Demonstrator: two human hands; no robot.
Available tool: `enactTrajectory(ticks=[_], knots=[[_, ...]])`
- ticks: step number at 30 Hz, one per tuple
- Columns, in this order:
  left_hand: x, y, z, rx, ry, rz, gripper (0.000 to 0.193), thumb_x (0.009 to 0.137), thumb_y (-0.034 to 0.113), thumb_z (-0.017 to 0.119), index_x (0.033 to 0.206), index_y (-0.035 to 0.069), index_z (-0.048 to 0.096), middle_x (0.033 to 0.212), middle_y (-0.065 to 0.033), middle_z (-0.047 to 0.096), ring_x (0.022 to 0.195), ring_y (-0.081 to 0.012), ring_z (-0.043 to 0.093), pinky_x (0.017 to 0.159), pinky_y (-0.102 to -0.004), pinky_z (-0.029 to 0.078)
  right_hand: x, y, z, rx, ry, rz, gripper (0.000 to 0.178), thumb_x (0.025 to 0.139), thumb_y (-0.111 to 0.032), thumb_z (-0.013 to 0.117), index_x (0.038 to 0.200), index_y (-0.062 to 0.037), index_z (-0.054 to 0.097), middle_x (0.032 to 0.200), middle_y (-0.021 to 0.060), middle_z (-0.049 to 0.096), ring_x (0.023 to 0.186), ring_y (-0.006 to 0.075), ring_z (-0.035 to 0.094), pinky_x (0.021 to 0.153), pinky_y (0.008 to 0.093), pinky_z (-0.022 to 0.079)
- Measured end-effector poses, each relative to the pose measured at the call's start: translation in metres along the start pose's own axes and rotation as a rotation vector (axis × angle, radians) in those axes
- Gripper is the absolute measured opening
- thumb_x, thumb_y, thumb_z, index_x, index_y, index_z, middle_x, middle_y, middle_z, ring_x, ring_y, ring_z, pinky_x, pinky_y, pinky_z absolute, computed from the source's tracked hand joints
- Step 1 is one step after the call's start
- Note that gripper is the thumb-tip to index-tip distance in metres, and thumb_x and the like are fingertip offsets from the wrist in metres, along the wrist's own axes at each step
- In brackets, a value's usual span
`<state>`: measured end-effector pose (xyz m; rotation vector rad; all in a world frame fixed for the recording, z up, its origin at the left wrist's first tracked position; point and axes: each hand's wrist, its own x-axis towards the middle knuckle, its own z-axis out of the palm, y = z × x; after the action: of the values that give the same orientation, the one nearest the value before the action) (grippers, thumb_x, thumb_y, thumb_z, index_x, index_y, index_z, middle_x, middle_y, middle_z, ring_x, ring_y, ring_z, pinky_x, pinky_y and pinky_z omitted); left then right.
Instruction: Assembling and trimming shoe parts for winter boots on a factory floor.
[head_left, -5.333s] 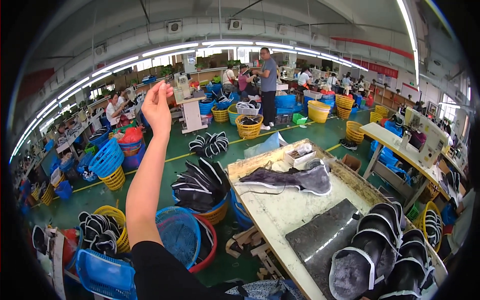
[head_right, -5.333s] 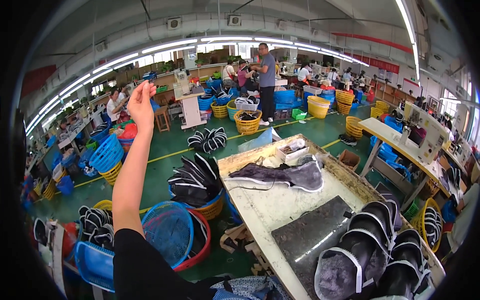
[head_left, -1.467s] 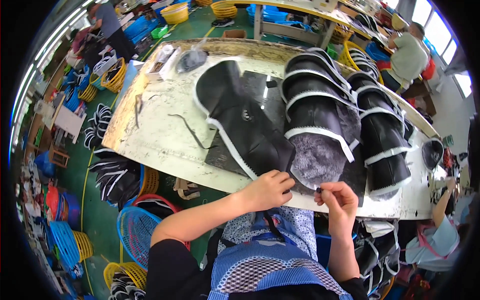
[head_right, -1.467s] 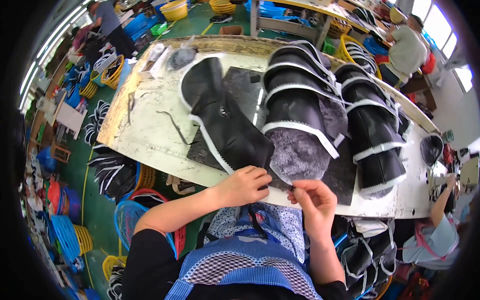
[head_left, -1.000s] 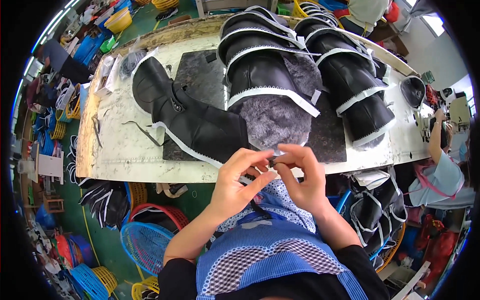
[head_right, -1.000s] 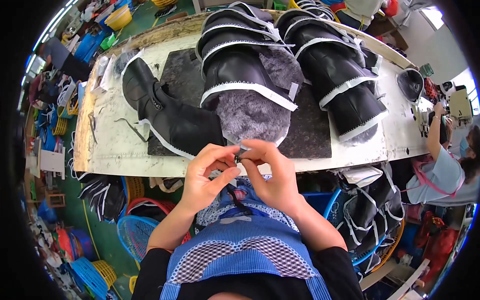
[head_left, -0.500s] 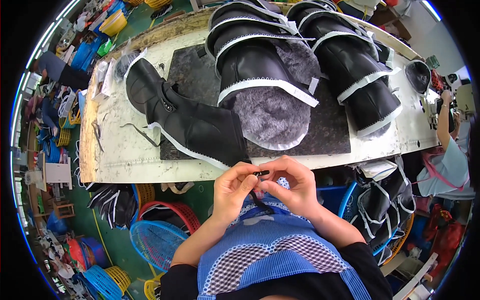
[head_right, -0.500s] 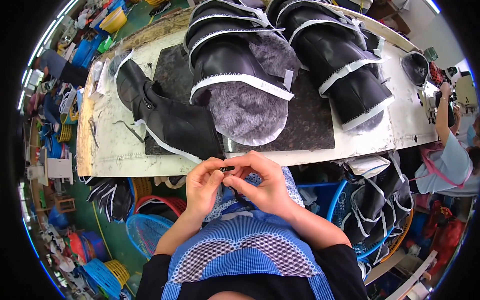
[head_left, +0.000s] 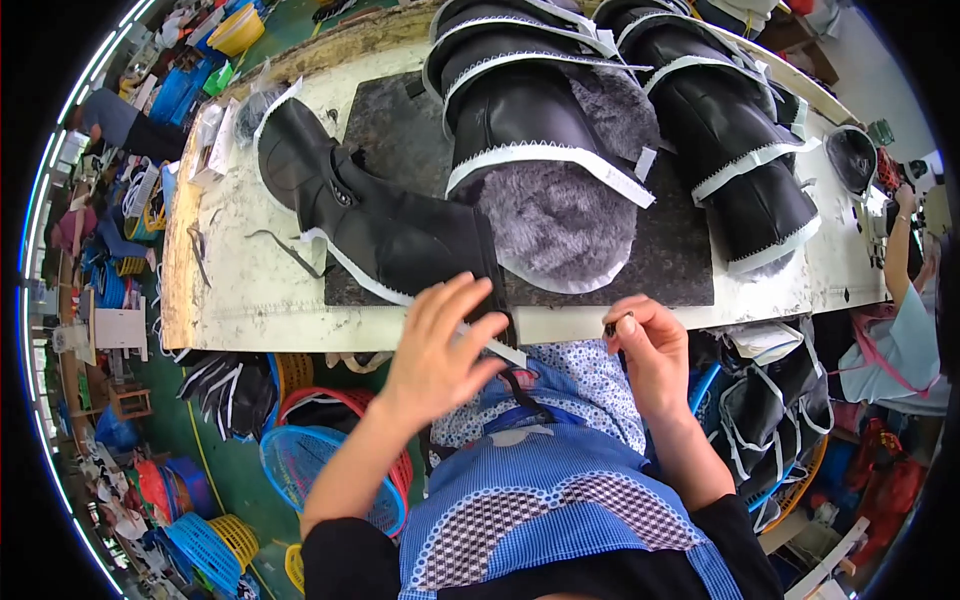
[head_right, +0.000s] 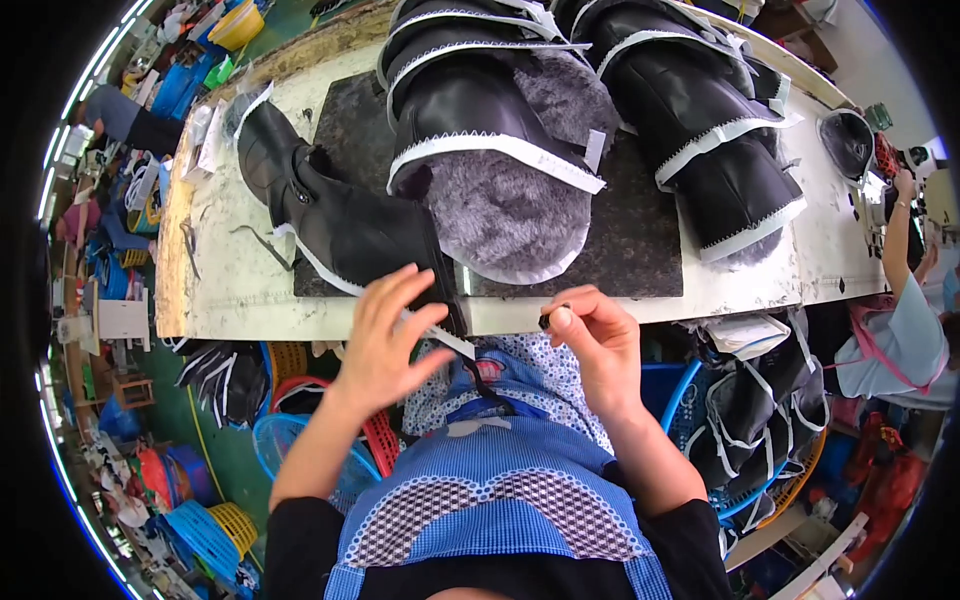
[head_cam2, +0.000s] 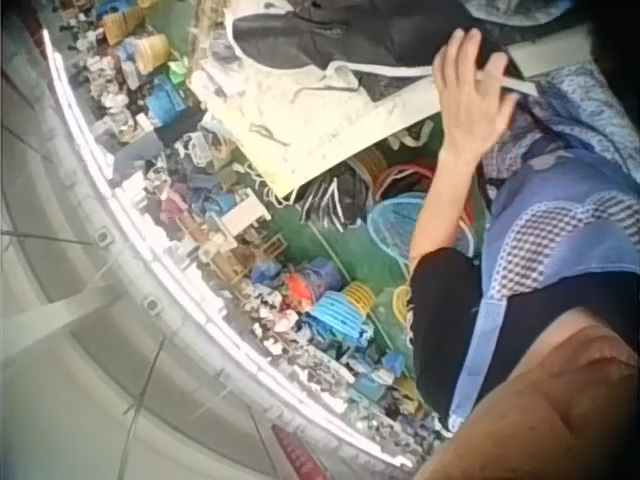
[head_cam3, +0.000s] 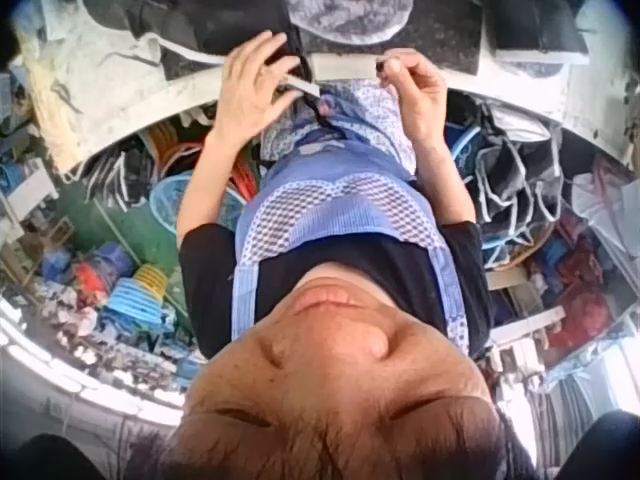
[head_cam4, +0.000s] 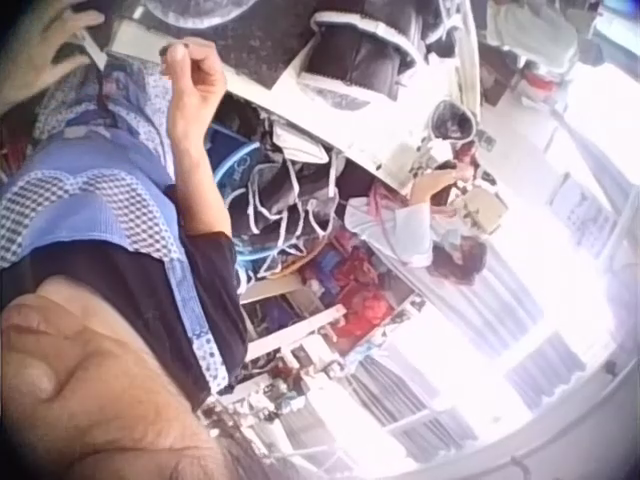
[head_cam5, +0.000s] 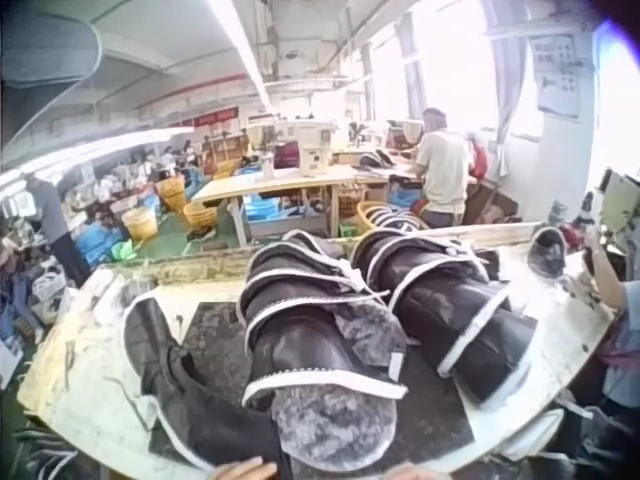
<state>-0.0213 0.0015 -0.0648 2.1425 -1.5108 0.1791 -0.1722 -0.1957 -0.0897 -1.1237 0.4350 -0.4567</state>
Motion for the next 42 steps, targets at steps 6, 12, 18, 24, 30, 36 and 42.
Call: enactTrajectory(ticks=[6, 12, 18, 24, 30, 36, 42], knots=[[0.003, -0.041, -0.001, -0.194, -0.063, 0.015, 0.015, 0.078, 0.014, 0.07, 0.084, 0.003, 0.061, 0.102, -0.0071, 0.066, 0.094, -0.0257, 0.065, 0.074, -0.0358, 0.049, 0.013, -0.004, 0.009, -0.062, -0.185, 0.143, 0.012, 0.092, -0.011, 0.059, 0.093, -0.0003, 0.063, 0.116, 0.0147, 0.06, 0.085, 0.0157, 0.063, 0.07, 0.0256, 0.052], [0.003, -0.021, 0.009, -0.246, 0.119, -0.144, 0.009, 0.079, 0.004, 0.067, 0.084, 0.003, 0.059, 0.09, -0.0081, 0.063, 0.068, -0.0282, 0.062, 0.06, -0.0332, 0.049, 0.046, 0.007, 0.055, -0.166, -0.518, 0.287, 0.012, 0.092, -0.009, 0.061, 0.094, 0.0024, 0.063, 0.105, 0.0106, 0.065, 0.091, 0.013, 0.062, 0.083, 0.0257, 0.05], [-0.029, 0.026, 0.009, -0.513, 0.452, -0.488, 0.015, 0.084, 0.002, 0.067, 0.098, -0.001, 0.064, 0.083, -0.0117, 0.062, 0.067, -0.0171, 0.061, 0.063, -0.0273, 0.049, 0.045, 0.0, 0.079, 0.323, -0.471, 0.388, 0.01, 0.094, -0.012, 0.057, 0.089, -0.0041, 0.062, 0.097, 0.0059, 0.065, 0.107, 0.0182, 0.061, 0.082, 0.0254, 0.046], [-0.047, 0.021, 0.008, -1.648, 0.517, -0.915, 0.017, 0.091, 0.013, 0.063, 0.088, -0.003, 0.062, 0.082, -0.0127, 0.068, 0.068, -0.0153, 0.065, 0.063, -0.0252, 0.052, 0.023, -0.004, 0.105, 0.209, -0.476, 0.267, 0.014, 0.094, -0.013, 0.057, 0.095, 0.0001, 0.063, 0.11, 0.0174, 0.066, 0.108, 0.019, 0.058, 0.096, 0.0346, 0.043], [-0.039, 0.025, -0.006, -1.386, 0.457, -0.828, 0.018, 0.091, 0.01, 0.062, 0.101, -0.005, 0.064, 0.092, -0.0118, 0.07, 0.079, -0.016, 0.067, 0.07, -0.0268, 0.054, 0.016, -0.005, 0.105, 0.165, -0.564, 0.163, 0.013, 0.093, -0.011, 0.058, 0.096, 0.0014, 0.062, 0.121, 0.0176, 0.059, 0.103, 0.017, 0.059, 0.093, 0.0332, 0.045], [-0.02, 0.007, -0.011, -1.675, 0.452, -0.811, 0.018, 0.081, 0.001, 0.066, 0.099, 0.001, 0.068, 0.093, -0.0093, 0.069, 0.081, -0.0161, 0.066, 0.072, -0.0289, 0.054, 0.033, -0.038, 0.087, -0.109, -0.368, -0.26, 0.01, 0.089, -0.004, 0.063, 0.093, 0.0043, 0.067, 0.094, 0.0108, 0.062, 0.078, 0.015, 0.064, 0.071, 0.0255, 0.052], [0.017, 0.002, -0.019, -1.646, 0.309, -0.748, 0.012, 0.087, 0.007, 0.066, 0.097, 0.001, 0.069, 0.088, -0.0077, 0.069, 0.078, -0.0133, 0.065, 0.07, -0.025, 0.053, 0.03, -0.038, 0.077, -0.246, -0.284, -0.199, 0.009, 0.086, 0.004, 0.062, 0.095, 0.0058, 0.063, 0.09, 0.0107, 0.066, 0.083, 0.0164, 0.068, 0.072, 0.0243, 0.054]])
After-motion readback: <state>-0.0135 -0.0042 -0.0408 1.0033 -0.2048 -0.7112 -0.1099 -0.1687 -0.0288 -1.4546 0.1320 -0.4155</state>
